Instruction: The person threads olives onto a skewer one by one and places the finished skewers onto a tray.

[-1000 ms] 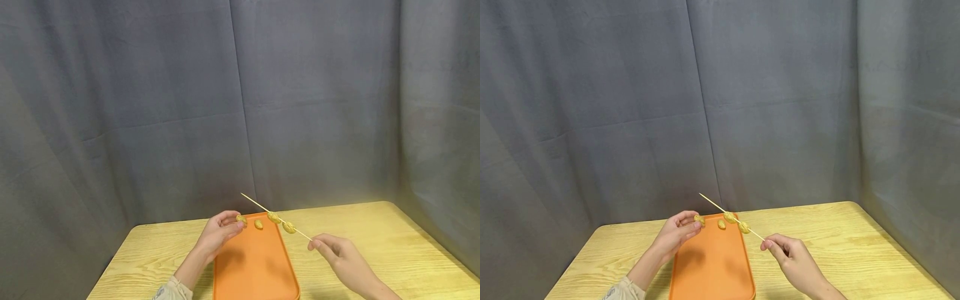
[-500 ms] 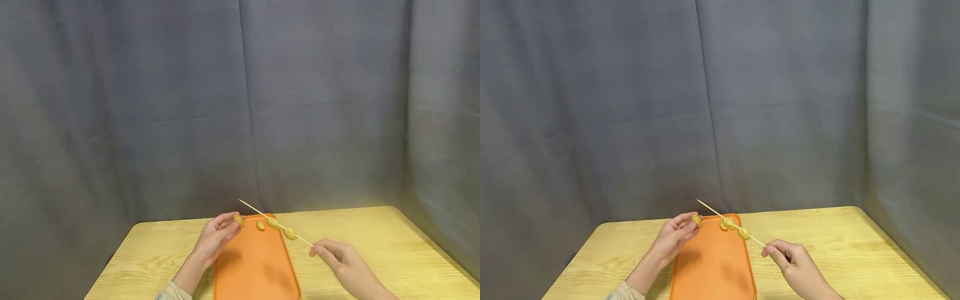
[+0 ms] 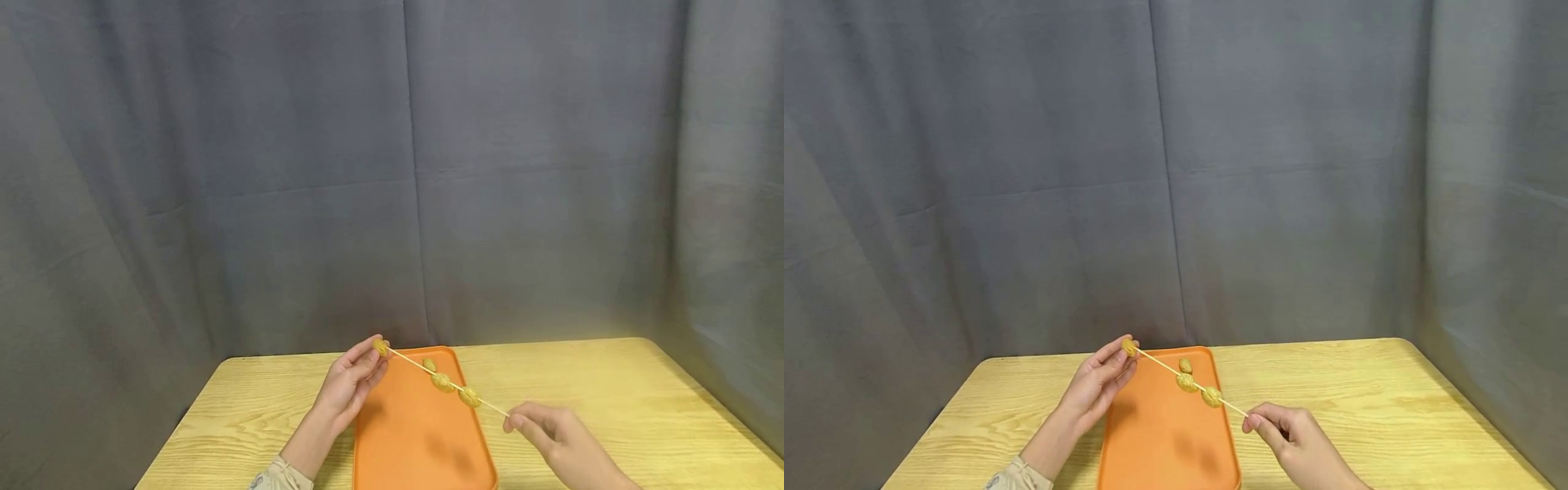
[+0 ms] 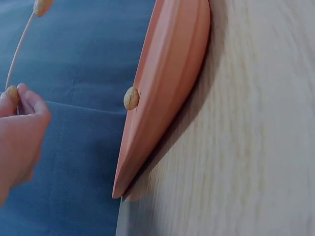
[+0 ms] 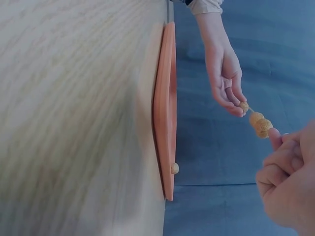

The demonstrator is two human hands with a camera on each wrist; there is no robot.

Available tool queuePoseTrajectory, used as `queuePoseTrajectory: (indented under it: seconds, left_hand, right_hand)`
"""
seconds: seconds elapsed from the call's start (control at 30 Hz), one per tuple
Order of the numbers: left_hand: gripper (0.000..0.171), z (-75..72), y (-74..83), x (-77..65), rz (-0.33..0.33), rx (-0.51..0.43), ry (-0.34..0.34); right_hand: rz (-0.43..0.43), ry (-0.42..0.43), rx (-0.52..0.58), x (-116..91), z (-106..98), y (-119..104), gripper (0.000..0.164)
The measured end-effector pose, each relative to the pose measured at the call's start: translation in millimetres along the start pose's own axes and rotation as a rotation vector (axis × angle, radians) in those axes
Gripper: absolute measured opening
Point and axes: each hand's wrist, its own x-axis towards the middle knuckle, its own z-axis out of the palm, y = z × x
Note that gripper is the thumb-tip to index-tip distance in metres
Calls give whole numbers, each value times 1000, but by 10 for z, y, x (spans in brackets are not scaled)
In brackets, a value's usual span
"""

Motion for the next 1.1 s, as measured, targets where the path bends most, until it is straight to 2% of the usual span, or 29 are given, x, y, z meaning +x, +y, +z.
queuePoseTrajectory:
  seconds: [0.2, 0.47, 0.67, 0.87, 1.1]
  left_hand:
    - [49, -11, -25, 23, 27, -69, 11]
    - [45, 60, -66, 44, 26, -107, 25]
    - [44, 48, -74, 48, 43, -169, 18]
    - [45, 44, -68, 54, 43, -154, 23]
    - [43, 52, -61, 41, 7, -120, 48]
  right_hand:
    - [-68, 3, -35, -10, 20, 19, 17]
    - [-22, 2, -26, -32, 3, 17, 17]
    - [-13, 8, -31, -33, -6, 12, 17]
    - [-3, 10, -35, -38, -11, 6, 17]
    - [-48, -1, -21, -53, -15, -3, 15]
